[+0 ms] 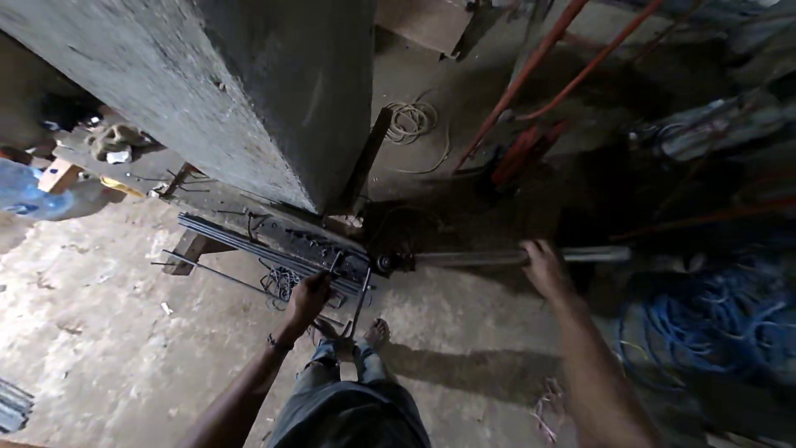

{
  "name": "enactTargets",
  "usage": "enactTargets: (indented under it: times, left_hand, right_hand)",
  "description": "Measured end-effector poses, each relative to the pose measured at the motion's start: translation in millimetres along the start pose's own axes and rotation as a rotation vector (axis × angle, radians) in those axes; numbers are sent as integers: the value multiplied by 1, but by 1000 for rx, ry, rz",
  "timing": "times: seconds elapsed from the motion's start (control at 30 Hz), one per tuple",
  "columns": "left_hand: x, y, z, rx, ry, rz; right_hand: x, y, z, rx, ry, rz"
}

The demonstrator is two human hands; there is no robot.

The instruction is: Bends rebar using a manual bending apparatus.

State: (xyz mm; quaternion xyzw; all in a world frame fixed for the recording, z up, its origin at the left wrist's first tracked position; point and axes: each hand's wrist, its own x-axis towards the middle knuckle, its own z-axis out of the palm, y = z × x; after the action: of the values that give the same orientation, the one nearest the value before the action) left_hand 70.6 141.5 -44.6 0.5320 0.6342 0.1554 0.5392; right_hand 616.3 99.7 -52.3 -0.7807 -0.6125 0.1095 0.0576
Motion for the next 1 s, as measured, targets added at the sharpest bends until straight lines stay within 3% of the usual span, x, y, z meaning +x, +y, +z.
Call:
enactTargets:
  times: [0.17,0.27,0.47,0.6,0.77,0.9,1.0]
  left_hand:
    - [2,-4,-1,27,-5,36]
    - [4,-8,-2,30,-6,36]
    - [2,-4,-1,24,11,40]
    - [3,-3,-2,-1,-7,49]
    - [3,1,-10,114,-36,105]
    - [9,1,-19,209,-104,177]
    - [-8,6,-28,543,40,358]
  right_hand:
    - [-122,117,-2,-32,-34,398]
    - [-174,142,24,-93,-129,443]
    - [-270,75,38,0,-241,541]
    - [-343,8,50,-12,-341,668]
    - [-416,-68,93,-27,-375,860]
    - [-435,-108,90,-32,-248,979]
    - [-432,-111,89,6,-230,995]
